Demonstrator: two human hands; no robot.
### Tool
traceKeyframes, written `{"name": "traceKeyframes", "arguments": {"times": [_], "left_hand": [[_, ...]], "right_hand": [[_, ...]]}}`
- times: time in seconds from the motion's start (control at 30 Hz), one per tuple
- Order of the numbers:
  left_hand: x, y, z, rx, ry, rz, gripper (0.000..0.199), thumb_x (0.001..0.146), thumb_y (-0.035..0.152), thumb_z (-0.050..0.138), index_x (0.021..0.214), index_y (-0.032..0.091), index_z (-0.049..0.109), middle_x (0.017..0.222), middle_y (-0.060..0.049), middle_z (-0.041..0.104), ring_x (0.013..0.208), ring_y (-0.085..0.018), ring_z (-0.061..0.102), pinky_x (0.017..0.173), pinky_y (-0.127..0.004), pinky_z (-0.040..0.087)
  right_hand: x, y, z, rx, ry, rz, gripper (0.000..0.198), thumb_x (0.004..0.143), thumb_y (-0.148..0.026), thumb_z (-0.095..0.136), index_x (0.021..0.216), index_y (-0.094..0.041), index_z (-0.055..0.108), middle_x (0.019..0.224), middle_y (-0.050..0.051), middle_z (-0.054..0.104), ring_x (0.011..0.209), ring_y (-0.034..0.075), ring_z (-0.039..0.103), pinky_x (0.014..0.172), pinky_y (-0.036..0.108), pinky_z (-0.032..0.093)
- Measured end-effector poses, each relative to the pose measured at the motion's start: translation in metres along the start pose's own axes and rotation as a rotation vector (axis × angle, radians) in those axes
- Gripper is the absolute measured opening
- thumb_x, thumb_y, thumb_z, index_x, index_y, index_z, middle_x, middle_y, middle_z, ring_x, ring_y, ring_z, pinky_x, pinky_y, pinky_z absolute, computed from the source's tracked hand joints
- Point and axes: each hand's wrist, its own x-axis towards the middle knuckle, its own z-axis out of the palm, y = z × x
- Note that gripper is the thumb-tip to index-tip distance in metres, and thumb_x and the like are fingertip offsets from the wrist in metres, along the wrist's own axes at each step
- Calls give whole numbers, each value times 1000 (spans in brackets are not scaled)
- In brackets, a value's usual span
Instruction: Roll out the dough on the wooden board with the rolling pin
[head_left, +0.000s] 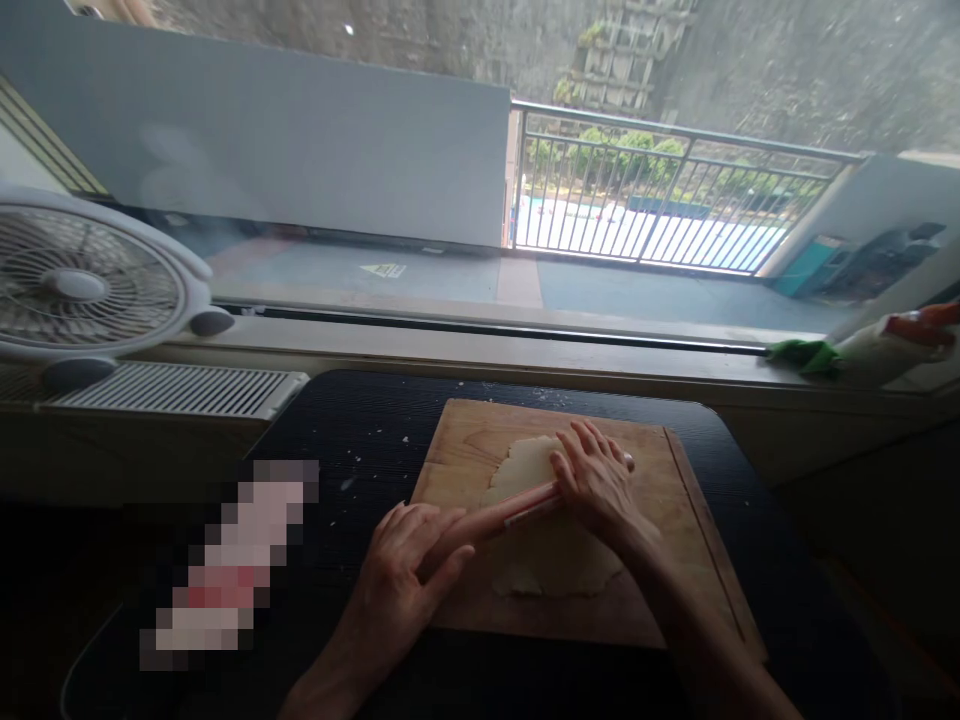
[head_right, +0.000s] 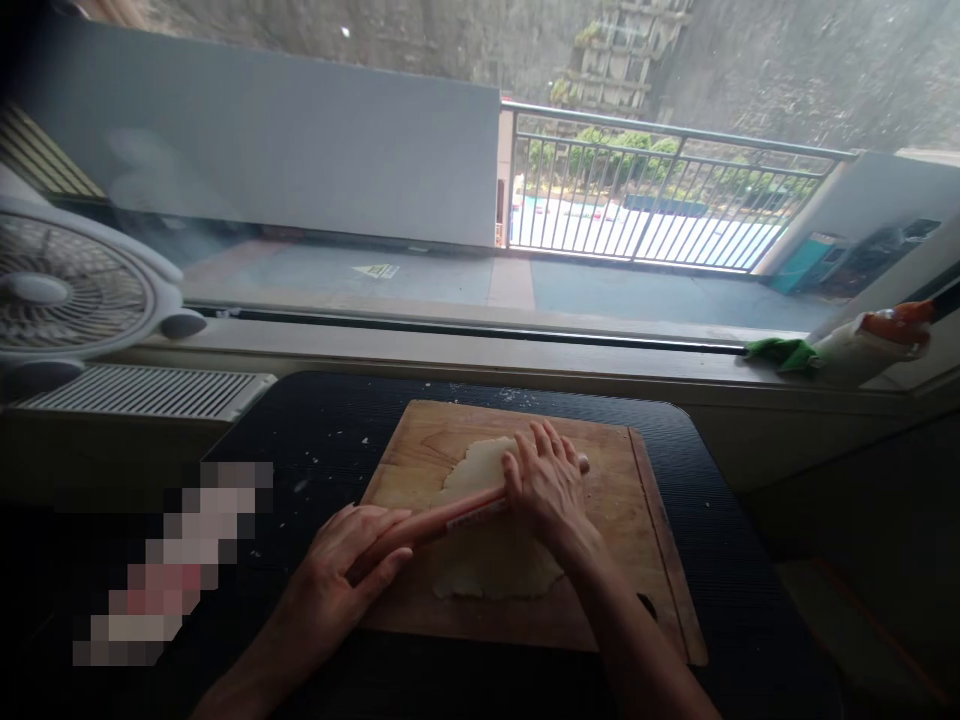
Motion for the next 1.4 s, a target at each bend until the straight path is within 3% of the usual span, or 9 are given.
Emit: {"name": "traceKeyframes", "arguments": {"times": [0.1,0.2,0.43,0.53,0.83,0.93,1.03,1.23,1.4], "left_hand": [[-10,-3,-2,23,18,-26,33,85,36,53,117,26,53,107,-2,61,105,-21,53,102,-46,34],[-17,-6,-3,55,41,-33,35,86,36,53,118,25,52,106,-4,60,105,-22,53,101,-47,35],[0,-2,3,38,-7,32,40,85,32,55,124,30,46,110,-1,58,106,-20,50,104,-46,30],[10,0,5,12,-22,33,39,85,33,54,123,29,47,109,-2,57,106,-20,50,104,-47,30],[-4,1,5,13,26,-7,32,86,36,53,116,25,55,107,-3,61,104,-22,53,101,-46,34],[-10,-1,3,64,50,-12,34,85,36,54,117,25,54,108,-3,62,105,-22,54,101,-46,34],[-7,2,0,165,67,44,36,86,34,51,122,27,52,111,-3,61,106,-22,54,102,-48,31],[39,27,16,279,-90,230,41,92,30,37,129,17,47,133,-7,50,127,-23,38,111,-48,16],[138,44,59,260,-93,272,43,94,33,26,125,17,51,135,-7,48,130,-21,34,112,-44,14]], "right_hand": [[51,-11,2,56,-120,6,40,92,-43,33,122,-24,51,137,8,42,128,23,32,100,42,29],[58,-17,0,77,-140,7,41,91,-43,34,123,-23,50,137,8,41,128,23,33,98,40,32],[-66,3,-14,-16,38,-104,42,92,-33,36,131,-21,43,139,6,41,133,24,26,107,44,21],[-89,9,-13,-47,82,-120,49,91,-37,40,136,-18,37,141,8,38,133,26,25,107,46,19],[68,-14,0,76,-154,-49,39,94,-43,27,109,-26,58,120,5,53,116,21,44,93,38,36],[86,-27,1,92,-186,-21,41,93,-45,29,116,-23,55,128,8,48,120,23,41,93,38,36],[48,-21,-2,89,-74,-75,39,94,-41,29,116,-22,55,132,7,47,126,22,35,101,38,30],[-103,6,-13,0,99,-165,49,90,-29,40,137,-17,34,140,7,40,132,23,29,107,42,23],[-119,12,-17,-17,118,-74,47,90,-31,41,134,-17,39,130,7,51,122,23,43,100,39,35]]}}
